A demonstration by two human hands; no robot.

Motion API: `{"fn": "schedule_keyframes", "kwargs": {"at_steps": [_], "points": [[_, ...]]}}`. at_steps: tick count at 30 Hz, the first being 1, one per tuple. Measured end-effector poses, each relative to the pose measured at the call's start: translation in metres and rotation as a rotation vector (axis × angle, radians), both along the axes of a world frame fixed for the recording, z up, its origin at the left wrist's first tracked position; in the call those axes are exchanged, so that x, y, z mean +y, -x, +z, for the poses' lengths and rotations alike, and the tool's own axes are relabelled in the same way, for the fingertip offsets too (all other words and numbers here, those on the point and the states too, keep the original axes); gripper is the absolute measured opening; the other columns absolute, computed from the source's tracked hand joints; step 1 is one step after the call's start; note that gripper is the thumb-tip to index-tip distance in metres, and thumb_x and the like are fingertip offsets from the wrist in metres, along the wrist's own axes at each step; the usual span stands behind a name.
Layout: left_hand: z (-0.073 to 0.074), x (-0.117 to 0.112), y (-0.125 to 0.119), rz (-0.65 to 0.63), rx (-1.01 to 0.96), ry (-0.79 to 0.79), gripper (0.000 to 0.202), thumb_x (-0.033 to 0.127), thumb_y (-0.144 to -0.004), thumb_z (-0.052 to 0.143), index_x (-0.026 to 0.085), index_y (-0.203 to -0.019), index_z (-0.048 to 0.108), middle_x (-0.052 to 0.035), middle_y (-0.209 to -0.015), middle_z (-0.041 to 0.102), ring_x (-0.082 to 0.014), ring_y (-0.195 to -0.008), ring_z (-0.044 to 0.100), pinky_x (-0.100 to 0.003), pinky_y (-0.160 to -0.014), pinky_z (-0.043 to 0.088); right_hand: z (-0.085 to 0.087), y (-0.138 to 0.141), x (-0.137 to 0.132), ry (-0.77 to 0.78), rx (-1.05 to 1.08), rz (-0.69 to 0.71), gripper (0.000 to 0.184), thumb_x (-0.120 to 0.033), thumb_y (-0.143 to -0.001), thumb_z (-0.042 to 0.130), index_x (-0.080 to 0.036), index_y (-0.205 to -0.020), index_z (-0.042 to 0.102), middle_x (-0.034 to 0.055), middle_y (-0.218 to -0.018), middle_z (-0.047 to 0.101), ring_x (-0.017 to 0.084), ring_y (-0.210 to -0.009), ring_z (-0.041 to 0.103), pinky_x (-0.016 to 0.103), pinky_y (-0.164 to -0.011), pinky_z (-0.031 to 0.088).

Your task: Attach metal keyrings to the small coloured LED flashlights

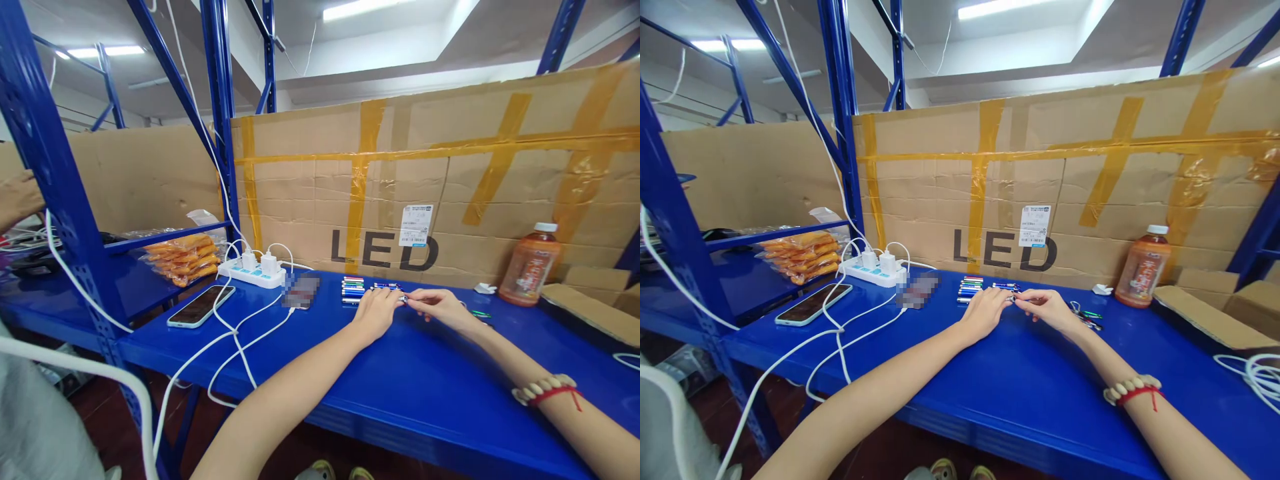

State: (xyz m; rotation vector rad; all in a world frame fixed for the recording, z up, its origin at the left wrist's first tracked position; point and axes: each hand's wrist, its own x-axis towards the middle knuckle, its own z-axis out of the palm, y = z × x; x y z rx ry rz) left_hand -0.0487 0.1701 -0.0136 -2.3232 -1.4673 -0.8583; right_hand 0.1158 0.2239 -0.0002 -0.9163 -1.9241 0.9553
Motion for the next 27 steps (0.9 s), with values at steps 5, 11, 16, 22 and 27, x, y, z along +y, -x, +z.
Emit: {"fn": "schedule_keyframes", "kwargs": {"at_steps": [5,11,16,22,27], "points": [[-0.002,0.007,0.005,-0.009,-0.047,0.057,0.025,0.026,-0.091,0.03,0.016,-0.105,0.048,-0.0072,-0.105,0.055,-0.0181,-0.095,0.05,-0.032,-0.082,0.04,0.007,0.007,0.01,0.019,-0.011,0.076,0.048,-0.055,-0.049,0.071,-0.012,-0.07,0.067,0.0043,-0.062,0.057,0.01,-0.05,0.048,0.021,-0.039,0.04],[-0.004,0.016,0.008,-0.105,-0.033,0.029,0.027,0.022,-0.091,0.027,0.016,-0.099,0.052,-0.0067,-0.099,0.058,-0.0184,-0.092,0.051,-0.034,-0.08,0.042,0.006,0.002,0.015,-0.008,-0.021,0.157,0.042,-0.05,-0.05,0.072,-0.012,-0.065,0.065,0.004,-0.067,0.057,0.008,-0.049,0.048,0.02,-0.038,0.039],[-0.003,0.015,0.006,-0.244,-0.035,0.036,0.026,0.022,-0.091,0.031,0.016,-0.097,0.055,-0.006,-0.099,0.061,-0.0158,-0.093,0.056,-0.029,-0.081,0.045,0.004,-0.006,0.005,-0.046,-0.018,0.175,0.039,-0.05,-0.055,0.07,-0.013,-0.066,0.066,0.0046,-0.07,0.056,0.008,-0.048,0.048,0.02,-0.039,0.041],[-0.003,0.007,0.003,-0.274,-0.089,0.05,0.026,0.021,-0.089,0.035,0.017,-0.101,0.057,-0.0049,-0.097,0.063,-0.0159,-0.091,0.058,-0.027,-0.08,0.047,0.005,-0.01,-0.003,-0.121,-0.01,0.219,0.035,-0.047,-0.058,0.069,-0.013,-0.059,0.063,0.005,-0.072,0.056,0.008,-0.048,0.05,0.019,-0.039,0.041],[-0.001,0.003,0.002,-0.308,-0.141,0.028,0.026,0.02,-0.088,0.036,0.016,-0.103,0.057,-0.005,-0.1,0.062,-0.015,-0.092,0.058,-0.026,-0.081,0.047,0.004,-0.008,-0.006,-0.136,0.033,0.217,0.034,-0.046,-0.06,0.069,-0.013,-0.06,0.062,0.005,-0.073,0.056,0.007,-0.046,0.05,0.02,-0.039,0.04]]}}
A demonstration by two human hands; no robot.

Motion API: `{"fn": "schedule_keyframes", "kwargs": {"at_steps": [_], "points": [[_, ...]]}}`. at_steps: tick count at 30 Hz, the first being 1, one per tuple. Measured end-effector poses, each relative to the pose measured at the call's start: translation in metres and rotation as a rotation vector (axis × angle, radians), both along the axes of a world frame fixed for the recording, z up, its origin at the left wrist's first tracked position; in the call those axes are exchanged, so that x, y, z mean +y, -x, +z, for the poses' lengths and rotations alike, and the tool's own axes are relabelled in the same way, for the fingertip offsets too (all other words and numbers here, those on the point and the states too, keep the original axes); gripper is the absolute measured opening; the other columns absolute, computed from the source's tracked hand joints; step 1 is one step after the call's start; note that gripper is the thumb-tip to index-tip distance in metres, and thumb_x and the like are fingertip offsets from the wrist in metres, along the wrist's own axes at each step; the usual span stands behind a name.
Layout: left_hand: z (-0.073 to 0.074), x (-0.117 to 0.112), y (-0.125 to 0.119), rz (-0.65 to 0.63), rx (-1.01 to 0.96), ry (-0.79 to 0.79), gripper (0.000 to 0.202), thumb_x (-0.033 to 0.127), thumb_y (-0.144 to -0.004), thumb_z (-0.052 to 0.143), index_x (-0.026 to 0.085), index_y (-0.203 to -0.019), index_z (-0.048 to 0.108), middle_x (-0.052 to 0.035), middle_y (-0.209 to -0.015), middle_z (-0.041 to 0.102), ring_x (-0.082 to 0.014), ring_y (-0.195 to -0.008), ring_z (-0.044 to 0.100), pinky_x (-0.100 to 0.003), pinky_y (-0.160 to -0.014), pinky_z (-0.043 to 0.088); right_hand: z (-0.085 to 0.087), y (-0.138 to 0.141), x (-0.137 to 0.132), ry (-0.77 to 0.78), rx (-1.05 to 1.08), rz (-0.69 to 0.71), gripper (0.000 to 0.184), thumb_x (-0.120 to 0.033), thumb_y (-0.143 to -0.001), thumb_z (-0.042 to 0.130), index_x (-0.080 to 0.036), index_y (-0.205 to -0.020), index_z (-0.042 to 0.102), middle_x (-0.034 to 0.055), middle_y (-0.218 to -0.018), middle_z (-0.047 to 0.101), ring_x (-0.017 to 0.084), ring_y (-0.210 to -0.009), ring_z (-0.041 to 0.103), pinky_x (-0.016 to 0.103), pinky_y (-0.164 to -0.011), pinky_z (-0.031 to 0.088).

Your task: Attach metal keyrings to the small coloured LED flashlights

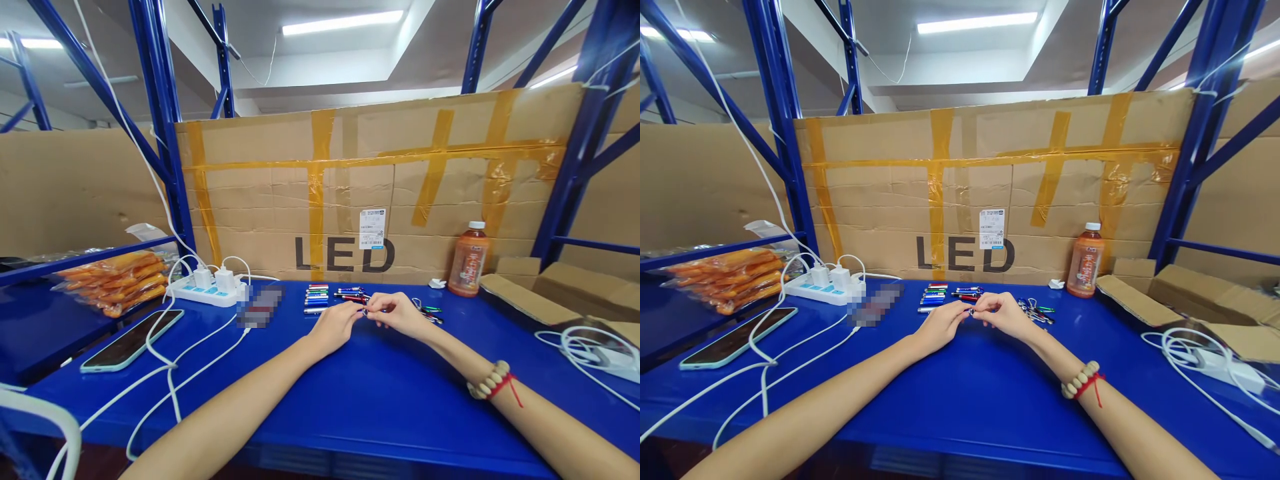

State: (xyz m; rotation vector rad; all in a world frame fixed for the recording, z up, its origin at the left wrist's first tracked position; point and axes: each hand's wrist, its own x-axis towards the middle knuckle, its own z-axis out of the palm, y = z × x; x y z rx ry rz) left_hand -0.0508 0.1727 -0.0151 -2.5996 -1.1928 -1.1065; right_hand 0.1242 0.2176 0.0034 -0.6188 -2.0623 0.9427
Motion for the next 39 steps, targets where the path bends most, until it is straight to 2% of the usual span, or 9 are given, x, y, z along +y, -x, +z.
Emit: {"fn": "schedule_keyframes", "kwargs": {"at_steps": [7,12,20,25,29,33,39], "points": [[-0.001,0.001,0.001,0.01,0.025,-0.036,0.026,0.019,-0.087,0.038,0.015,-0.105,0.058,-0.0059,-0.091,0.064,-0.0165,-0.085,0.06,-0.027,-0.074,0.049,-0.001,0.001,-0.002,-0.057,0.009,-0.015,0.035,-0.046,-0.06,0.068,-0.013,-0.056,0.057,0.0039,-0.069,0.055,0.007,-0.046,0.048,0.023,-0.044,0.041],[-0.006,0.005,0.0,-0.005,-0.055,-0.115,0.026,0.022,-0.086,0.042,0.015,-0.104,0.059,-0.0066,-0.093,0.065,-0.016,-0.081,0.061,-0.027,-0.074,0.049,0.002,0.005,-0.007,-0.077,0.036,-0.058,0.037,-0.047,-0.063,0.066,-0.014,-0.054,0.052,0.0014,-0.06,0.053,0.007,-0.045,0.046,0.021,-0.045,0.038],[-0.007,0.004,-0.001,0.074,-0.071,-0.153,0.021,0.024,-0.085,0.046,0.017,-0.098,0.062,-0.0049,-0.086,0.066,-0.015,-0.075,0.062,-0.024,-0.066,0.049,0.004,0.011,-0.012,0.057,0.007,-0.185,0.041,-0.05,-0.055,0.07,-0.012,-0.055,0.054,-0.0011,-0.043,0.049,0.006,-0.038,0.041,0.019,-0.039,0.031],[-0.004,0.003,-0.004,0.122,-0.121,-0.105,0.02,0.021,-0.084,0.048,0.018,-0.096,0.063,-0.0042,-0.095,0.065,-0.0161,-0.084,0.061,-0.026,-0.074,0.048,0.006,0.014,-0.014,0.161,0.03,-0.236,0.043,-0.052,-0.051,0.071,-0.012,-0.056,0.055,-0.0016,-0.04,0.048,0.006,-0.037,0.041,0.018,-0.036,0.031],[0.0,0.002,-0.007,0.13,-0.195,-0.023,0.025,0.023,-0.084,0.048,0.023,-0.107,0.058,-0.0001,-0.107,0.062,-0.0158,-0.095,0.059,-0.026,-0.083,0.046,0.009,0.015,-0.015,0.183,0.061,-0.248,0.044,-0.052,-0.05,0.071,-0.012,-0.058,0.056,-0.002,-0.041,0.048,0.006,-0.036,0.041,0.017,-0.035,0.032],[0.002,0.004,-0.006,0.163,-0.174,0.014,0.023,0.023,-0.084,0.047,0.025,-0.104,0.058,0.0017,-0.107,0.062,-0.0165,-0.098,0.058,-0.027,-0.084,0.046,0.006,0.014,-0.012,0.147,0.059,-0.241,0.043,-0.052,-0.053,0.07,-0.012,-0.059,0.055,-0.002,-0.042,0.048,0.006,-0.036,0.042,0.017,-0.035,0.032],[0.006,0.004,-0.006,0.224,-0.156,0.033,0.024,0.023,-0.086,0.042,0.022,-0.104,0.057,-0.0006,-0.109,0.061,-0.0173,-0.1,0.056,-0.027,-0.086,0.044,-0.003,0.012,-0.002,0.023,0.043,-0.225,0.038,-0.048,-0.063,0.066,-0.012,-0.065,0.058,-0.0012,-0.047,0.051,0.007,-0.038,0.045,0.017,-0.036,0.034]]}}
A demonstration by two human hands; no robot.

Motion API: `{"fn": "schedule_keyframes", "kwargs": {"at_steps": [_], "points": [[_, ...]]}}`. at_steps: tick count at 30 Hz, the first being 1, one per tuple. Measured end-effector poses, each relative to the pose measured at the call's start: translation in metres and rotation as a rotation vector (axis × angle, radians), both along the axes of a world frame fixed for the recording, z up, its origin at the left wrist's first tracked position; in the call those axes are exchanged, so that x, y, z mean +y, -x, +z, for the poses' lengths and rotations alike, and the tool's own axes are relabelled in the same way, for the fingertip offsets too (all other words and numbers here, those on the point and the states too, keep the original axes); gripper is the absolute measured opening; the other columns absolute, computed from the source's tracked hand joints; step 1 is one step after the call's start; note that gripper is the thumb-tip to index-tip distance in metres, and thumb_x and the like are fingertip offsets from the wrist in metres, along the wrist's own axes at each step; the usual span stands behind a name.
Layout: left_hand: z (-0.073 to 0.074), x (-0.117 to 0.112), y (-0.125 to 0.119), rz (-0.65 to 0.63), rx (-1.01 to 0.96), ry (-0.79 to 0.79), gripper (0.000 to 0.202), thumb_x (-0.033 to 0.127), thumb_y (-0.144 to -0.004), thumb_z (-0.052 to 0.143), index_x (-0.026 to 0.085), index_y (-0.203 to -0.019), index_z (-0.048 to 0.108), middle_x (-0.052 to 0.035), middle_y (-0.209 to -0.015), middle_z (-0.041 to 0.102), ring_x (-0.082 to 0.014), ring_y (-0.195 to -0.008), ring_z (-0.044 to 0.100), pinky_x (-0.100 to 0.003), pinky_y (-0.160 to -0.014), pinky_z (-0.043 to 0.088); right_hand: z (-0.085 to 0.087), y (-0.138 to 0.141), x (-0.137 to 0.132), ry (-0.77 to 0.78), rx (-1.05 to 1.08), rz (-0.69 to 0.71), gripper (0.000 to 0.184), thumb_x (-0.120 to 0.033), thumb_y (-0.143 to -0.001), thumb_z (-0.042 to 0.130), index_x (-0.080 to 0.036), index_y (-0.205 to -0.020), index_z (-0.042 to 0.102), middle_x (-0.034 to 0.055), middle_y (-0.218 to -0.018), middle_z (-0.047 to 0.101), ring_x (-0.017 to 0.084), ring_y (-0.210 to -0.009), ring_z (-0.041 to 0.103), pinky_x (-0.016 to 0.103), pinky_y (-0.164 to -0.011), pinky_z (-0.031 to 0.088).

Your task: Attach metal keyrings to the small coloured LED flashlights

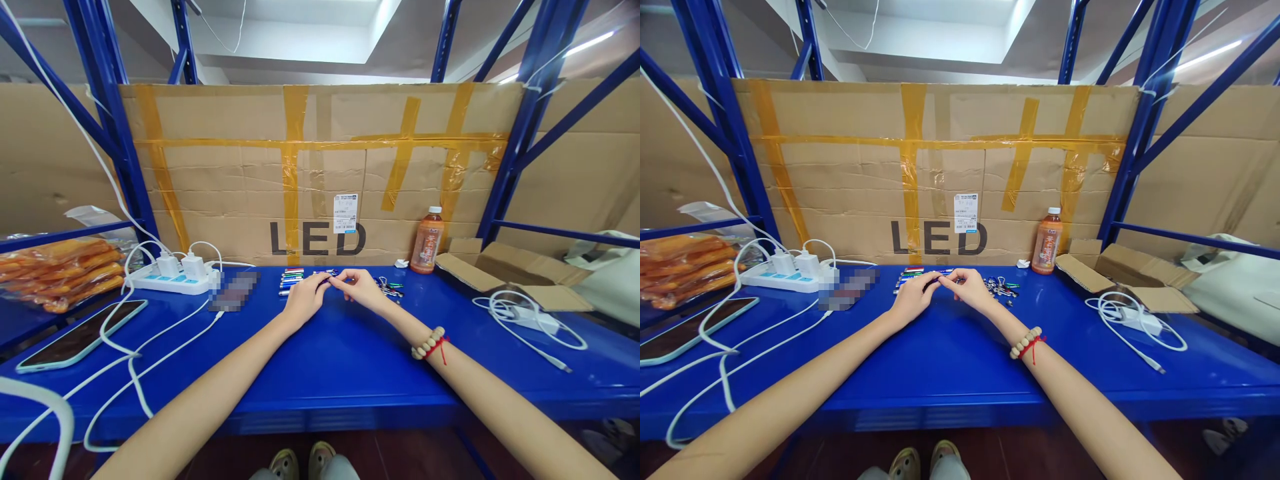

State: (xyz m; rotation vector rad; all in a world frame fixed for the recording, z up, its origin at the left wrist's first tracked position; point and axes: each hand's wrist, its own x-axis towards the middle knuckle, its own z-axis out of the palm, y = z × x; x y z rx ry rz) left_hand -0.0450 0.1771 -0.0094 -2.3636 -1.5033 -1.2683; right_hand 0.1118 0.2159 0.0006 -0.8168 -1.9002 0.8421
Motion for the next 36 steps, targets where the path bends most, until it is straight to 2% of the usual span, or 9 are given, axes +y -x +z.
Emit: {"fn": "schedule_keyframes", "kwargs": {"at_steps": [5,8,14,19,22,27,36], "points": [[0.004,-0.005,-0.001,0.007,0.006,0.033,0.024,0.026,-0.088,0.037,0.023,-0.103,0.055,-0.0009,-0.104,0.062,-0.0159,-0.094,0.058,-0.024,-0.079,0.044,0.001,-0.003,0.0,-0.06,0.04,-0.011,0.042,-0.048,-0.063,0.065,-0.011,-0.083,0.065,0.0052,-0.07,0.062,0.006,-0.04,0.047,0.019,-0.038,0.037],[0.007,-0.009,-0.002,0.047,0.036,0.067,0.026,0.028,-0.09,0.034,0.024,-0.105,0.054,-0.0012,-0.1,0.063,-0.0154,-0.09,0.058,-0.023,-0.073,0.044,0.002,-0.004,-0.003,-0.065,0.082,0.015,0.043,-0.048,-0.062,0.066,-0.011,-0.084,0.067,0.0079,-0.081,0.062,0.006,-0.042,0.048,0.02,-0.037,0.037],[0.009,-0.012,-0.002,0.11,0.129,0.117,0.031,0.029,-0.092,0.028,0.024,-0.111,0.05,-0.0023,-0.106,0.061,-0.0159,-0.092,0.058,-0.024,-0.072,0.043,0.001,0.0,-0.004,-0.038,0.109,0.024,0.045,-0.047,-0.061,0.067,-0.012,-0.089,0.068,0.0078,-0.082,0.06,0.005,-0.042,0.047,0.019,-0.035,0.035],[0.004,-0.007,0.0,0.045,0.125,0.124,0.031,0.028,-0.091,0.029,0.024,-0.116,0.048,-0.0027,-0.118,0.055,-0.0176,-0.106,0.052,-0.028,-0.084,0.043,0.0,-0.002,0.0,0.0,0.127,0.04,0.042,-0.048,-0.057,0.069,-0.011,-0.077,0.068,0.0093,-0.086,0.06,0.005,-0.043,0.047,0.019,-0.034,0.034],[0.0,-0.003,0.0,-0.02,0.097,0.136,0.031,0.028,-0.091,0.03,0.023,-0.116,0.048,-0.0038,-0.12,0.053,-0.018,-0.109,0.05,-0.03,-0.088,0.042,0.0,-0.005,0.001,0.031,0.126,0.045,0.041,-0.047,-0.054,0.071,-0.011,-0.074,0.067,0.0082,-0.082,0.061,0.005,-0.044,0.047,0.019,-0.035,0.035],[-0.004,0.0,0.002,-0.175,0.067,0.146,0.03,0.027,-0.091,0.028,0.02,-0.113,0.048,-0.0059,-0.114,0.056,-0.0172,-0.106,0.052,-0.03,-0.089,0.041,-0.003,-0.008,0.002,0.092,0.107,0.053,0.042,-0.046,-0.053,0.072,-0.01,-0.073,0.066,0.0058,-0.075,0.06,0.006,-0.046,0.047,0.019,-0.037,0.035],[-0.005,-0.005,0.004,-0.246,0.15,0.187,0.025,0.028,-0.09,0.033,0.016,-0.093,0.054,-0.0056,-0.096,0.061,-0.0166,-0.091,0.056,-0.027,-0.081,0.042,-0.011,-0.014,0.006,0.081,0.041,0.211,0.036,-0.044,-0.053,0.073,-0.011,-0.063,0.063,0.0041,-0.075,0.058,0.005,-0.043,0.048,0.02,-0.038,0.038]]}}
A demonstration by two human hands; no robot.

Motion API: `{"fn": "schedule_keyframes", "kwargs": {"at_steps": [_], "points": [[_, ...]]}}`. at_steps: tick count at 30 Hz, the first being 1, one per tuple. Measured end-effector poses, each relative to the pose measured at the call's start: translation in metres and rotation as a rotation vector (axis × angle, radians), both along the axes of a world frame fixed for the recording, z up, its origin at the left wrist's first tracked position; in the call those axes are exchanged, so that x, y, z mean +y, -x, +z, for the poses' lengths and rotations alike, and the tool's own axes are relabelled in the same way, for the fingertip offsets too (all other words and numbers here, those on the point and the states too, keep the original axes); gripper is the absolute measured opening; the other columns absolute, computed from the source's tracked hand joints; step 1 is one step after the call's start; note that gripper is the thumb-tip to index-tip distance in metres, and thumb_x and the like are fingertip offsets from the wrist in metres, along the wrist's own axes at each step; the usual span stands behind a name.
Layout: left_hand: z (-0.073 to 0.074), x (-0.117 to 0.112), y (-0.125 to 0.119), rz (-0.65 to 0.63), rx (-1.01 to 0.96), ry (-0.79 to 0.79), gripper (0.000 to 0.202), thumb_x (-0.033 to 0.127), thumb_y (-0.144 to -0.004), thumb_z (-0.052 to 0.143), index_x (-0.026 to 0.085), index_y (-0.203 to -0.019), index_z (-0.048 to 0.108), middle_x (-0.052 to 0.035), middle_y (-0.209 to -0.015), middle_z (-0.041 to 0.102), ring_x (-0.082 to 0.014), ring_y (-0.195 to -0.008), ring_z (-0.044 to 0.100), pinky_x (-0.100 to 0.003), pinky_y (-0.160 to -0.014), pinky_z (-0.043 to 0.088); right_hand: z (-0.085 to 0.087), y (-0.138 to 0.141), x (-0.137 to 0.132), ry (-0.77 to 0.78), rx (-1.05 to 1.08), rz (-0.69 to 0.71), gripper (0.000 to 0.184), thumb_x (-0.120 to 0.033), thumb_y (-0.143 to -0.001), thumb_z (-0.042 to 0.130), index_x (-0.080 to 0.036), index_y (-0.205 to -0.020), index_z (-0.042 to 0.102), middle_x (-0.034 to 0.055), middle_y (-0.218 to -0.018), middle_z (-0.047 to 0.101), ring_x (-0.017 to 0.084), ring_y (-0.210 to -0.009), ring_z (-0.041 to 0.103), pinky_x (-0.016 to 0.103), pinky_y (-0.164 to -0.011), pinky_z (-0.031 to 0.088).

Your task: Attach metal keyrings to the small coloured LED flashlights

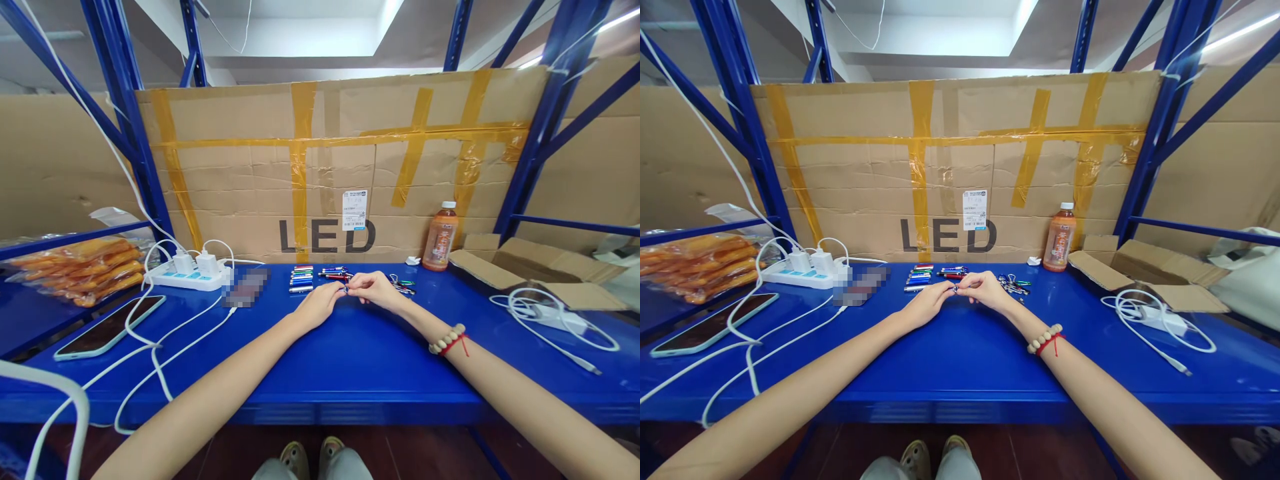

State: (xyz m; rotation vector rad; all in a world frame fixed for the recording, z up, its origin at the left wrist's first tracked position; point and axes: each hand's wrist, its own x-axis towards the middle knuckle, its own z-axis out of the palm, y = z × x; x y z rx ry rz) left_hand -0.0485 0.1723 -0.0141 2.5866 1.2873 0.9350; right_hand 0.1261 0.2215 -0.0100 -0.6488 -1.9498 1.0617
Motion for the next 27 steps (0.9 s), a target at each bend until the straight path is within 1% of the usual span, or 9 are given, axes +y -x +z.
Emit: {"fn": "schedule_keyframes", "kwargs": {"at_steps": [5,10,14,19,23,27], "points": [[-0.0019,0.0004,-0.0002,-0.048,0.007,0.043,0.024,0.025,-0.09,0.033,0.017,-0.098,0.054,-0.0048,-0.1,0.06,-0.0157,-0.093,0.056,-0.026,-0.081,0.041,-0.0021,-0.0016,0.0018,-0.041,-0.024,0.026,0.035,-0.044,-0.054,0.073,-0.011,-0.06,0.062,0.0031,-0.071,0.057,0.004,-0.041,0.045,0.019,-0.036,0.039],[0.0017,-0.0028,-0.0018,-0.005,0.024,0.066,0.024,0.026,-0.09,0.032,0.016,-0.096,0.053,-0.0049,-0.088,0.061,-0.0163,-0.079,0.058,-0.024,-0.068,0.042,-0.0004,-0.0013,0.0001,-0.097,-0.062,-0.009,0.037,-0.047,-0.058,0.07,-0.011,-0.063,0.063,0.0038,-0.071,0.057,0.004,-0.04,0.043,0.019,-0.034,0.036],[0.0041,-0.0046,-0.0029,0.015,0.055,0.069,0.024,0.024,-0.09,0.032,0.016,-0.093,0.054,-0.0039,-0.083,0.06,-0.0156,-0.075,0.057,-0.023,-0.065,0.04,-0.0004,-0.0016,-0.0001,-0.135,-0.118,-0.03,0.037,-0.048,-0.06,0.068,-0.011,-0.062,0.061,0.0031,-0.066,0.056,0.004,-0.038,0.042,0.019,-0.034,0.034],[0.0032,-0.0026,-0.0027,0.044,0.08,0.094,0.023,0.026,-0.09,0.032,0.017,-0.09,0.053,-0.0022,-0.077,0.059,-0.0145,-0.07,0.055,-0.022,-0.062,0.039,-0.001,-0.0003,-0.0017,-0.097,-0.158,-0.075,0.039,-0.05,-0.061,0.066,-0.012,-0.062,0.059,0.0019,-0.055,0.056,0.006,-0.036,0.043,0.019,-0.034,0.032],[0.0033,-0.0017,-0.0032,0.028,0.037,0.075,0.024,0.026,-0.09,0.03,0.016,-0.086,0.053,-0.0017,-0.072,0.057,-0.013,-0.065,0.053,-0.022,-0.061,0.039,0.0011,0.0015,-0.0045,-0.045,-0.149,-0.109,0.041,-0.052,-0.059,0.065,-0.012,-0.06,0.057,-0.0006,-0.045,0.051,0.006,-0.034,0.04,0.018,-0.034,0.028],[0.003,-0.0017,-0.0032,0.042,0.055,0.075,0.025,0.026,-0.09,0.03,0.017,-0.088,0.053,-0.0014,-0.072,0.057,-0.0131,-0.065,0.053,-0.022,-0.062,0.039,0.0008,0.0032,-0.0054,-0.033,-0.153,-0.121,0.042,-0.053,-0.057,0.066,-0.011,-0.059,0.058,-0.0003,-0.044,0.051,0.006,-0.034,0.04,0.018,-0.034,0.028]]}}
